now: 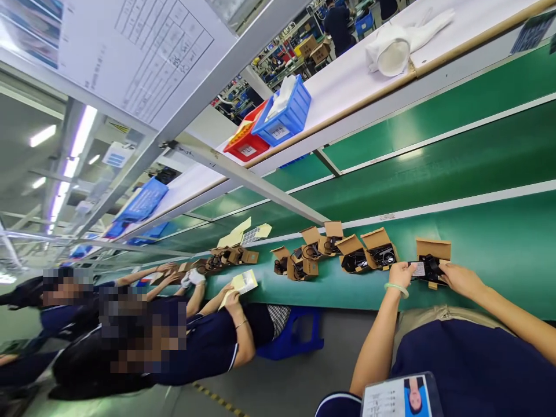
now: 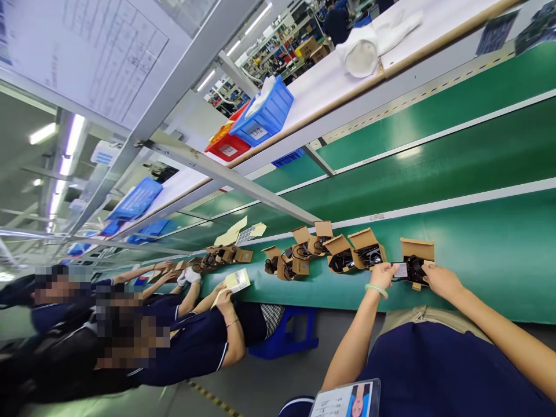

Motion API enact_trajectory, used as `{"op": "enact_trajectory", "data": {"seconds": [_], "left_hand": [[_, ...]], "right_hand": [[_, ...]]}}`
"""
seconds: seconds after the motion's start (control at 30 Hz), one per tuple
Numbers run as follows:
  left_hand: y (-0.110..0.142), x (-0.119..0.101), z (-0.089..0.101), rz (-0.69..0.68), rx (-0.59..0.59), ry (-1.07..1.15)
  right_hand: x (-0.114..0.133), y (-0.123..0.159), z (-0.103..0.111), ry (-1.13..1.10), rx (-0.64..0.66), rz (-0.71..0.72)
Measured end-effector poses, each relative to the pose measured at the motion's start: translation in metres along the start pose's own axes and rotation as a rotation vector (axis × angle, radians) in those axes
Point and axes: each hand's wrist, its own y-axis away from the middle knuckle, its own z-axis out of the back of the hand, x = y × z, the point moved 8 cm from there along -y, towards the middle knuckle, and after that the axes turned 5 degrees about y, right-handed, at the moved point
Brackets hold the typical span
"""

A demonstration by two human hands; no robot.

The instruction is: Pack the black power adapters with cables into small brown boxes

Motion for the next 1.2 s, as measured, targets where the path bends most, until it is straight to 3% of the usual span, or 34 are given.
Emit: {"op": "enact_trajectory", "data": {"seconds": [0.13, 0.23, 0.33, 0.53, 0.73, 0.93, 1.2], "left_hand": [[0.018, 0.030, 0.000, 0.119, 0.007, 0.224], [0.032, 0.047, -0.021, 0.219, 0.124, 0.544], [0.042, 0.049, -0.042, 0.239, 0.265, 0.780], [0.049, 0.044, -0.068, 0.292, 0.449, 0.906], [0.045, 0.041, -0.080, 0.280, 0.552, 0.840], [0.045, 0.043, -0.084, 0.296, 0.553, 0.805], [0.038, 0.048, -0.077, 0.214, 0.350, 0.698]], "right_hand": [[0.013, -0.007, 0.013, 0.039, -0.013, -0.016], [0.021, -0.003, 0.030, 0.045, -0.065, -0.022], [0.033, 0.009, 0.047, -0.110, -0.185, 0.061], [0.044, 0.024, 0.044, -0.301, -0.283, 0.170], [0.043, 0.020, 0.033, -0.356, -0.239, 0.161], [0.038, 0.017, 0.032, -0.402, -0.241, 0.103], [0.040, 0.020, 0.034, -0.464, -0.295, 0.096]]}}
